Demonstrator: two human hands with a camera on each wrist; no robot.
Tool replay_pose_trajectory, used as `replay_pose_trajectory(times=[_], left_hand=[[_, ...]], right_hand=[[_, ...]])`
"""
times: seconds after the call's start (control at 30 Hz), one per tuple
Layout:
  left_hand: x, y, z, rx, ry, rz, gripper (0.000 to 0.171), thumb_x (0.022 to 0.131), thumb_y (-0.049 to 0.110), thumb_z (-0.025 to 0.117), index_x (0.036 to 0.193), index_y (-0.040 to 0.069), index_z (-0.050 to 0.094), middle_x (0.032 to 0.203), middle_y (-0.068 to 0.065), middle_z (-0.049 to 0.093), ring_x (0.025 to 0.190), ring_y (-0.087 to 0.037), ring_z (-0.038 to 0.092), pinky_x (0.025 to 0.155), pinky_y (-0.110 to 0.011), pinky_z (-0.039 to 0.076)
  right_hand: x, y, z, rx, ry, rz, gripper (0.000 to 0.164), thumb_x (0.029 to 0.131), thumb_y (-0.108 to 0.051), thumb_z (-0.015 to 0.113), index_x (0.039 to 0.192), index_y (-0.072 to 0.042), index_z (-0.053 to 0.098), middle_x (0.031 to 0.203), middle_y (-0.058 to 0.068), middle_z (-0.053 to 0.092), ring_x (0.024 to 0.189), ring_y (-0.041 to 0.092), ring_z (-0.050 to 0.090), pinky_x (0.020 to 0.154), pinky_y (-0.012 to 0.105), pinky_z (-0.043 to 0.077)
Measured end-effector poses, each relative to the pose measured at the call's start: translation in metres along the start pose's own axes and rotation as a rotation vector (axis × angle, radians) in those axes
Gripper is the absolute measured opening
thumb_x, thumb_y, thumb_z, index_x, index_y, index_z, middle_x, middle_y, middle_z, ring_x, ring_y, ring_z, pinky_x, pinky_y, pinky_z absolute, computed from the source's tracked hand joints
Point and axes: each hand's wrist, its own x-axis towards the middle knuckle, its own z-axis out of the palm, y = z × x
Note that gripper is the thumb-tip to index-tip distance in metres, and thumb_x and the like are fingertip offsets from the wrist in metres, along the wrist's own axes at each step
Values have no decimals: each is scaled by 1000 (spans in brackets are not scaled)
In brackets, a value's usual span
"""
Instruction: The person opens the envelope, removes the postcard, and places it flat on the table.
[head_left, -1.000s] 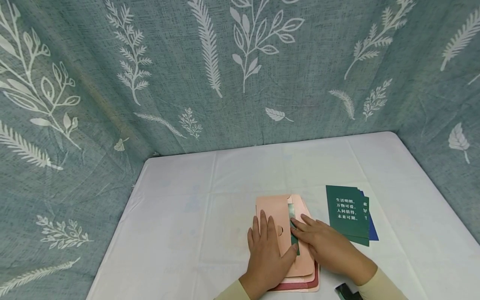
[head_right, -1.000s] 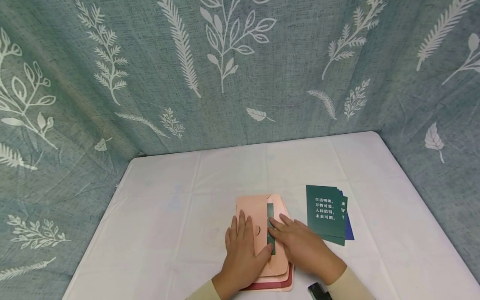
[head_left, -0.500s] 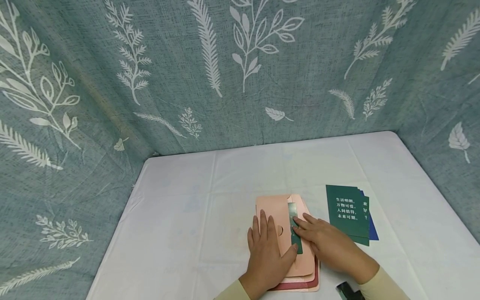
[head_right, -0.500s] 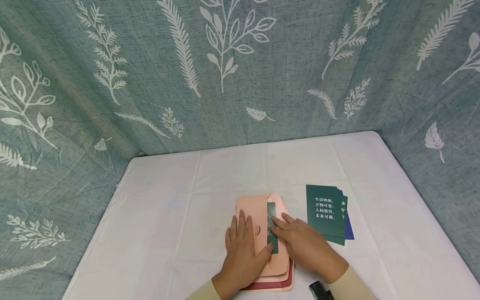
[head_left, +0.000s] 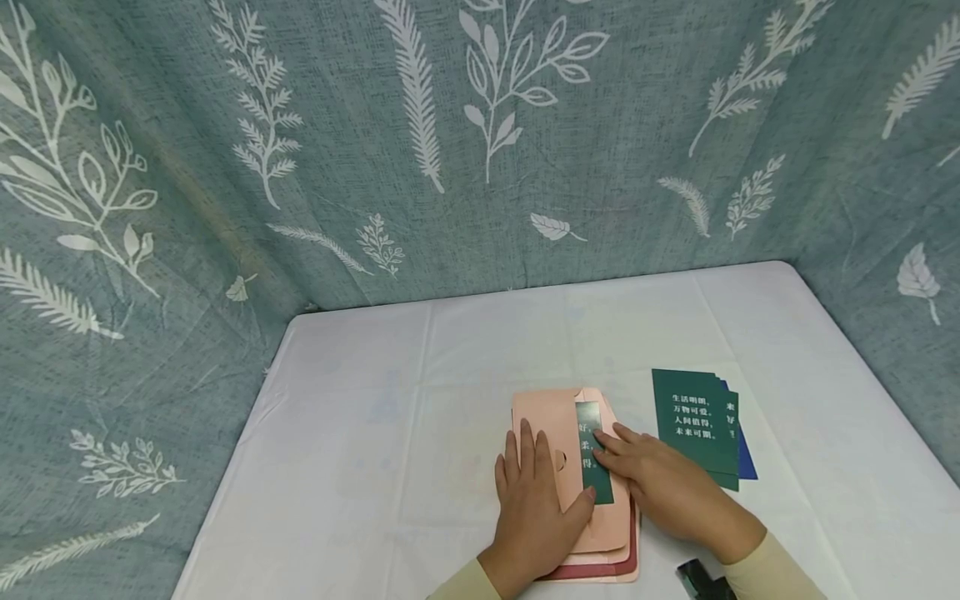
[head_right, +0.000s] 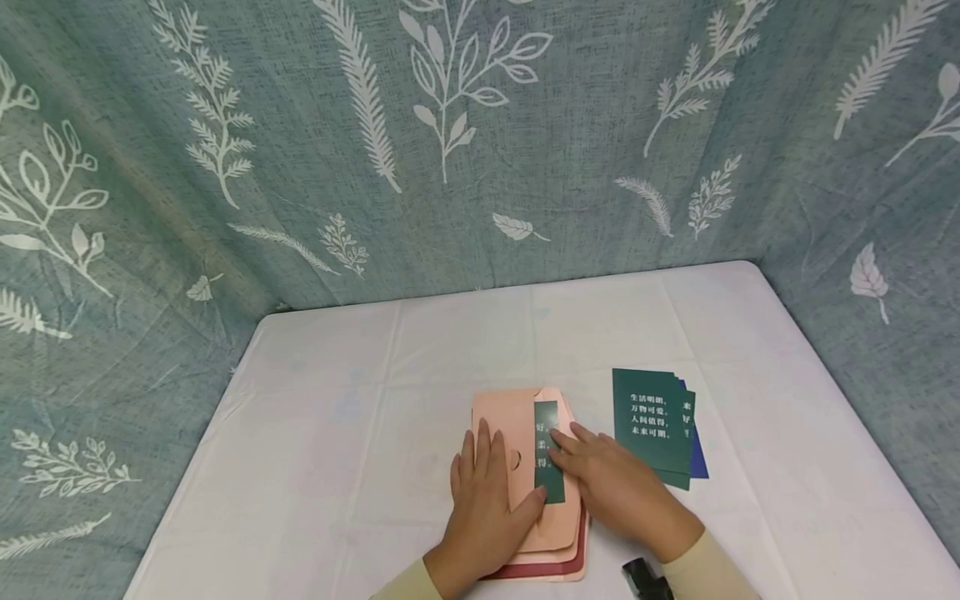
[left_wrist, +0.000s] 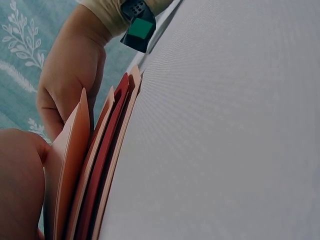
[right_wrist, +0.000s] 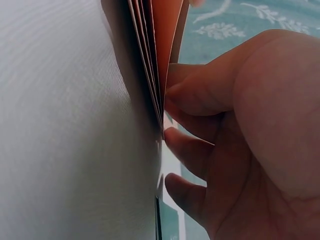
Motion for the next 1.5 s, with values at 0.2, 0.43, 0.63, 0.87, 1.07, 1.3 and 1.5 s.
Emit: replay_pose_trajectory(times=[0.2,0.43,0.63,0.87,1.07,1.3,1.5], left_hand=[[0,0,-1,-6,-16,-7,99,102,51,66,166,-12,26,178,-27,3,162,-50,-4,119,-76,4],[0,1,-1,-2,-18,-16,99,101,50,66,167,-11,26,179,-25,2,162,-48,-5,120,-74,3],[0,0,0,-8,-2,-10,98,101,50,66,166,-11,27,178,-25,4,162,-49,-2,120,-75,4],[-1,0,-1,-6,3,-6,98,101,51,65,166,-12,28,178,-26,5,162,-50,-1,120,-75,5],[-1,0,0,-14,6,-8,98,101,52,65,166,-12,28,178,-27,6,162,-50,0,119,-76,6],[0,0,1,-13,15,3,98,101,53,65,165,-13,28,177,-29,7,161,-51,1,119,-77,7],[-1,0,1,0,22,6,99,101,53,65,165,-13,29,177,-29,7,161,-51,1,119,-76,6]], right_hand=[[0,2,1,0,7,2,38,110,-12,64,147,-8,70,163,8,53,153,40,42,116,65,37],[-2,6,0,-17,28,16,38,108,-7,63,145,-7,72,161,9,55,151,42,44,115,65,38],[-2,9,0,-23,37,8,39,106,-4,64,144,-7,73,160,9,56,150,42,45,116,65,38],[-2,9,-3,-11,39,48,37,106,-3,66,141,-8,75,158,9,58,148,43,47,113,66,41],[-3,10,-5,-11,32,68,36,107,-4,64,141,-9,75,158,9,58,148,43,48,113,65,41],[-4,11,-10,-7,37,82,35,107,-5,64,140,-10,76,157,9,59,147,44,49,112,68,41],[-5,14,-13,2,32,92,36,106,-4,65,140,-9,76,157,9,59,147,45,49,112,68,41]])
